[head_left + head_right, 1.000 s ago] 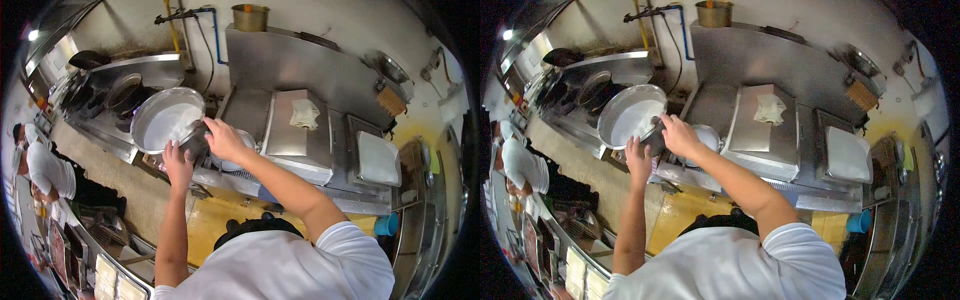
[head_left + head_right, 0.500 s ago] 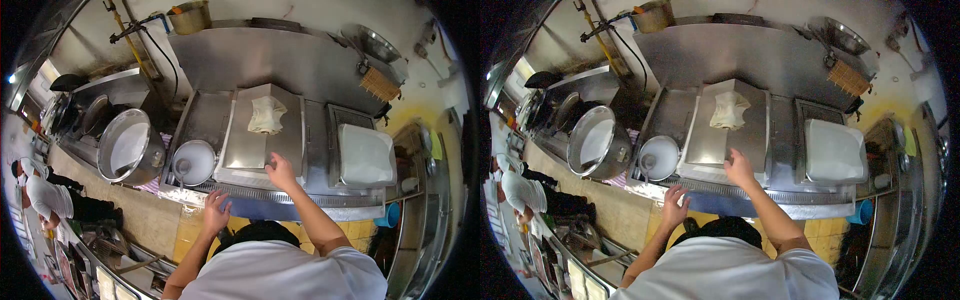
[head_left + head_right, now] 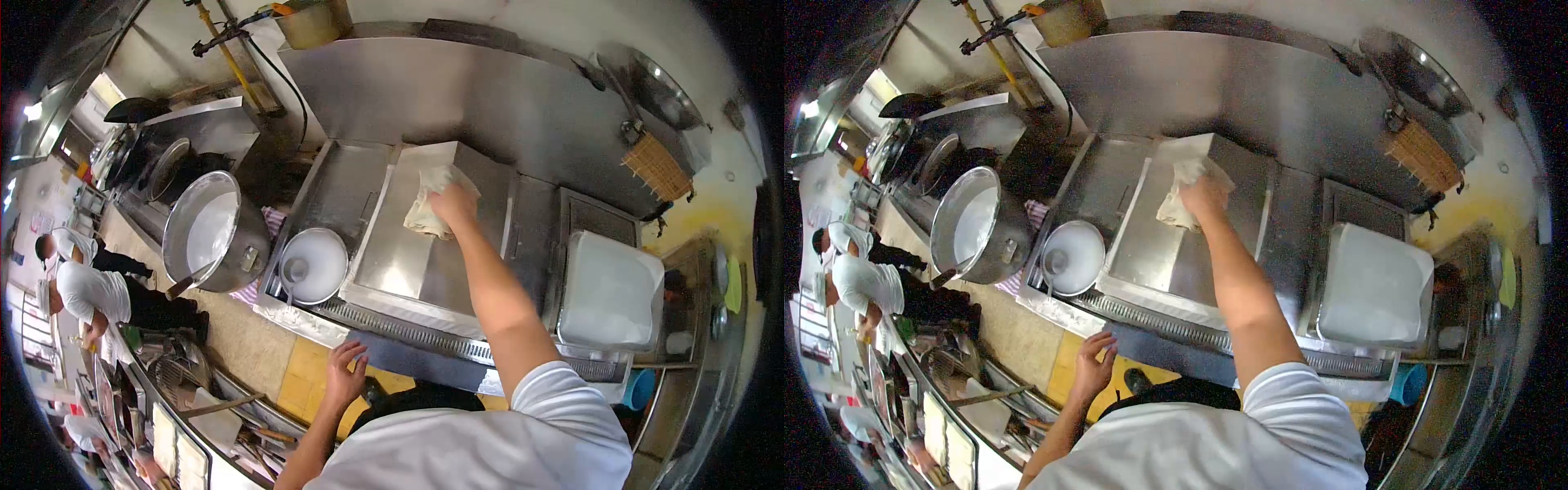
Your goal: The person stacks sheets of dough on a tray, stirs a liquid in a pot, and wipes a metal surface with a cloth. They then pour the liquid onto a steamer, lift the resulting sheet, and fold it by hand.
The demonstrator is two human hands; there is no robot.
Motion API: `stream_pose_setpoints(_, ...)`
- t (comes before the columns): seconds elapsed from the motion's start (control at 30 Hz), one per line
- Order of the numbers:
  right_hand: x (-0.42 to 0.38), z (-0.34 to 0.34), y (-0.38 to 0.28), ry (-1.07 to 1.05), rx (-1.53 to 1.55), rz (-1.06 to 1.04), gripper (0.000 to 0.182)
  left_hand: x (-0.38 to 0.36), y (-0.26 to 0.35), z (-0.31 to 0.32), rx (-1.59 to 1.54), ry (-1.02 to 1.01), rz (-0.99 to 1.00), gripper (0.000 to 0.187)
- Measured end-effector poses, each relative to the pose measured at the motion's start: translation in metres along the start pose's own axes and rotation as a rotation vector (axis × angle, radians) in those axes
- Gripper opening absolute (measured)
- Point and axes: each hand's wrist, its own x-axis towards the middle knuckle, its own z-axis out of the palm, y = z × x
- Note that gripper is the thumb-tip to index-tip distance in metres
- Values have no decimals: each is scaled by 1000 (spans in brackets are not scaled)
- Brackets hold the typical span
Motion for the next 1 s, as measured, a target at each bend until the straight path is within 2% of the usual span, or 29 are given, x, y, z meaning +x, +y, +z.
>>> stream_pose_setpoints(0.07,-13,-11,-9,0,133,89,51,-3,0,-4,-23,35,-23,18)
stream_pose_setpoints(0.17,-14,-5,-13,46,90,156,48,-9,4,-10,-35,89,-64,18)
stream_pose_setpoints(0.43,-25,-1,-19,168,150,171,47,-35,-13,-45,-4,261,-41,17)
stream_pose_setpoints(0.6,-78,-32,-51,331,170,-28,44,-72,-28,-70,-18,375,-124,17)
stream_pose_setpoints(0.77,-147,-76,-113,458,178,-241,41,-105,-42,-96,-51,462,-142,18)
stream_pose_setpoints(0.83,-183,-94,-144,439,239,-348,38,-115,-41,-113,-35,497,-137,19)
stream_pose_setpoints(1.0,-271,-87,-209,539,390,-666,29,-154,-35,-163,-47,628,-118,22)
